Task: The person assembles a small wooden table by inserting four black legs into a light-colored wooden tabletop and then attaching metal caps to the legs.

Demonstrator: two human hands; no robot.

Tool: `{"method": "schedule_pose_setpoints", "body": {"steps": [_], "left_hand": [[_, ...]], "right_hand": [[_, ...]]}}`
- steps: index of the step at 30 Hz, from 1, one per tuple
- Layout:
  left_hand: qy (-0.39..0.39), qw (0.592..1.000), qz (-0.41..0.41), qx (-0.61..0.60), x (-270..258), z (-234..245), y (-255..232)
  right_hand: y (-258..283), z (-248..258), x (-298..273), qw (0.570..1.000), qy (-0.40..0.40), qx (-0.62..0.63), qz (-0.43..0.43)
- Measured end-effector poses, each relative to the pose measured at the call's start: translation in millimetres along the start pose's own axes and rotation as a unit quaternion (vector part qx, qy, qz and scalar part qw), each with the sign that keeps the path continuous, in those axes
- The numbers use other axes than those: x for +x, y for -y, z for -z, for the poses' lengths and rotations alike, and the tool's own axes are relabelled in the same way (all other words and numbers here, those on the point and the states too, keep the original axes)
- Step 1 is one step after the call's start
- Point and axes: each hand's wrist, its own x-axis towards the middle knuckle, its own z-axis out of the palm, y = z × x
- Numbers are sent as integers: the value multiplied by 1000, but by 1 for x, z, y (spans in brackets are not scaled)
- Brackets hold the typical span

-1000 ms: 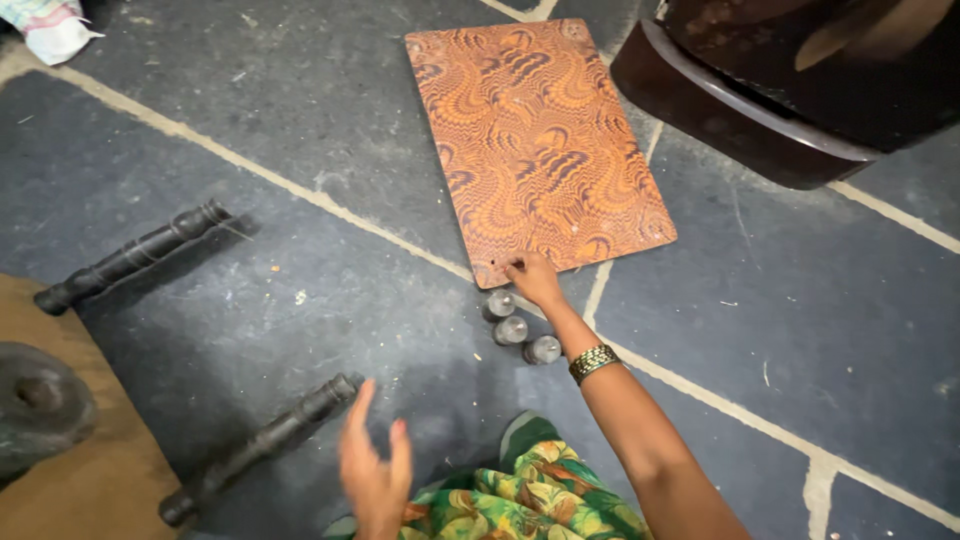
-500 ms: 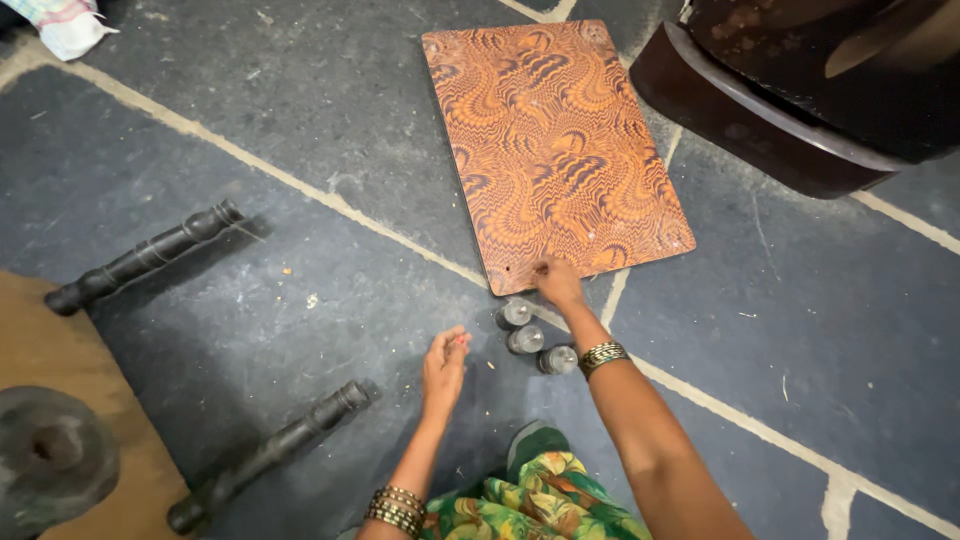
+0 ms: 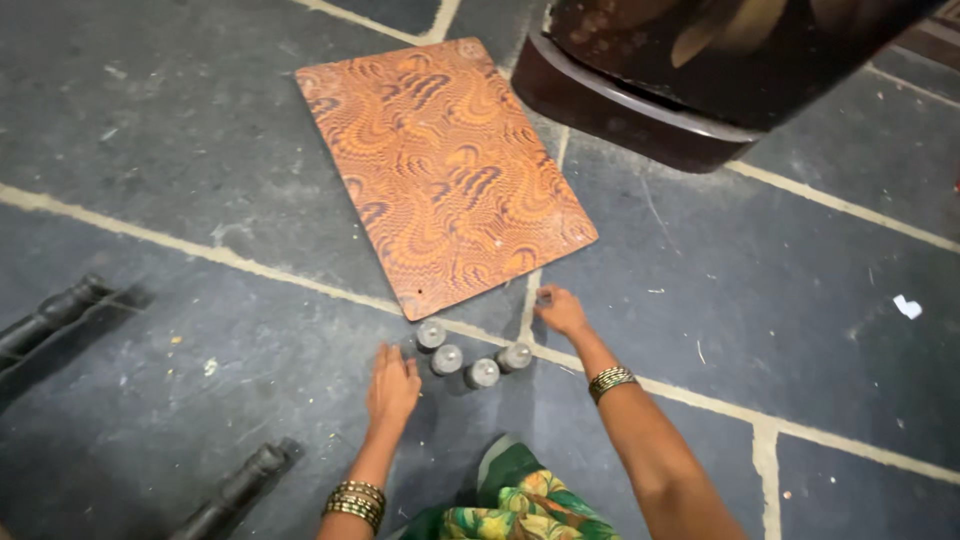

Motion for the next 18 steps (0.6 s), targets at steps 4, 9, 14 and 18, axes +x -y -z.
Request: {"method": "schedule_pose_setpoints", "body": {"steps": [4,9,14,18], "left_hand": [[3,985,-74,158,18,1,-28],[128,956,-54,257,43,1,-44],[124,944,-73,296,90,2,-46],[181,889,-107,407,116,-4,-49]], "right_hand": [[-43,34,5,1000,-10,5,-22],[-60,41,24,992,-104,-68,8],[-65,37,92,954,-150,-9,-259],[-88,47,158,946,-163,-35,-278]]}}
